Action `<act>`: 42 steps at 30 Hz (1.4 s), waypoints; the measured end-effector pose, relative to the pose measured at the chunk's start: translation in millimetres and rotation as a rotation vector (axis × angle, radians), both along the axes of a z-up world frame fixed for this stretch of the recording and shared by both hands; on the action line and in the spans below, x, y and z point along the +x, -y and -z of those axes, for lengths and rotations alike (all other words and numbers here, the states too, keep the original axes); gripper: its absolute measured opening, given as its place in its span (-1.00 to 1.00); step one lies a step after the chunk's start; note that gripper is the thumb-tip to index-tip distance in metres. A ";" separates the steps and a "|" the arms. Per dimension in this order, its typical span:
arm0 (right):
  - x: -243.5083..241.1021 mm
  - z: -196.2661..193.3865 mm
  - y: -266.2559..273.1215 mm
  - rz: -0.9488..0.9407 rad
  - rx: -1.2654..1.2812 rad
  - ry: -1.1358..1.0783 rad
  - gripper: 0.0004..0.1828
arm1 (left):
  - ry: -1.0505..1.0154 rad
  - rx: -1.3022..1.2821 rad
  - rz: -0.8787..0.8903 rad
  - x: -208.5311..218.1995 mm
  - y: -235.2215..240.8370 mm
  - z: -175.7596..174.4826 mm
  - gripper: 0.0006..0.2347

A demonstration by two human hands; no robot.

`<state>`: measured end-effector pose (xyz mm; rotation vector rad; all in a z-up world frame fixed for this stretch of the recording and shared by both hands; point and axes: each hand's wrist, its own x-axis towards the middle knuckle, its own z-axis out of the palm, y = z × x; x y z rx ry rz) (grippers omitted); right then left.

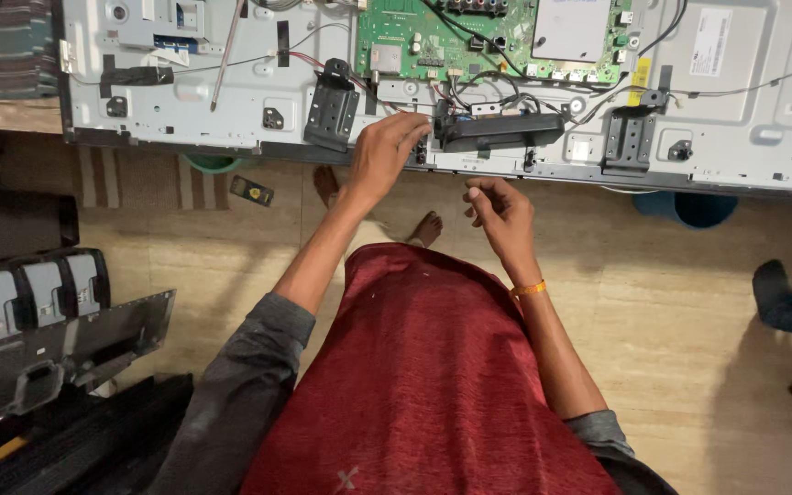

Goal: The person works on the back of a disassembled television, using a screwdriver to remove and install a metal bracket and a black plastic component. They also use a brush to clean the component before reinstallation.

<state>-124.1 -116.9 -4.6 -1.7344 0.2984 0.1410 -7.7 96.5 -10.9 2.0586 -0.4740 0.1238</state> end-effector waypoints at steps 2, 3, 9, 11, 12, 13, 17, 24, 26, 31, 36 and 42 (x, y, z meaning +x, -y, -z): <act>-1.5 -0.8 0.1 -0.010 -0.005 0.007 -0.74 | 0.028 0.039 0.001 -0.4 2.0 -0.6 -0.88; -2.4 -0.8 0.1 -0.014 -0.011 0.010 -0.74 | 0.042 0.059 0.002 -1.2 1.8 -0.9 -0.88; -5.4 -4.0 3.1 -0.007 -0.024 0.020 -0.73 | 0.178 0.155 -0.038 -8.6 2.3 -2.0 -0.83; -4.3 -5.0 3.8 -0.003 -0.026 0.026 -0.73 | 0.164 0.148 -0.036 -8.2 1.9 -3.4 -0.83; -6.0 -5.4 4.6 -0.002 -0.022 0.024 -0.73 | 0.151 0.144 -0.036 -10.4 1.7 -3.6 -0.83; -7.7 -5.5 5.4 -0.002 -0.018 0.021 -0.73 | 0.130 0.128 -0.071 -12.7 1.3 -3.9 -0.83; -10.5 -2.3 5.8 0.004 -0.012 0.011 -0.73 | 0.102 0.118 -0.079 -16.8 -4.3 -7.4 -0.81; -9.9 2.7 4.7 -0.014 -0.002 -0.010 -0.74 | 0.083 0.266 0.023 -18.4 -7.1 -17.3 -0.73; -8.2 2.4 4.3 -0.020 -0.024 -0.010 -0.74 | 0.059 0.272 0.019 -17.5 -6.1 -18.6 -0.73; -3.0 -18.6 -5.0 -0.045 -0.077 0.014 -0.75 | -0.003 0.299 0.046 -15.8 -8.5 -15.9 -0.72; 29.3 -61.1 -31.1 -0.125 -0.128 0.139 -0.76 | 0.091 0.064 -0.123 -22.4 -19.2 1.9 -0.75; 151.4 -63.4 -120.4 -0.328 0.203 0.289 -0.77 | -0.619 -1.530 -0.258 -61.8 -71.2 27.5 -0.76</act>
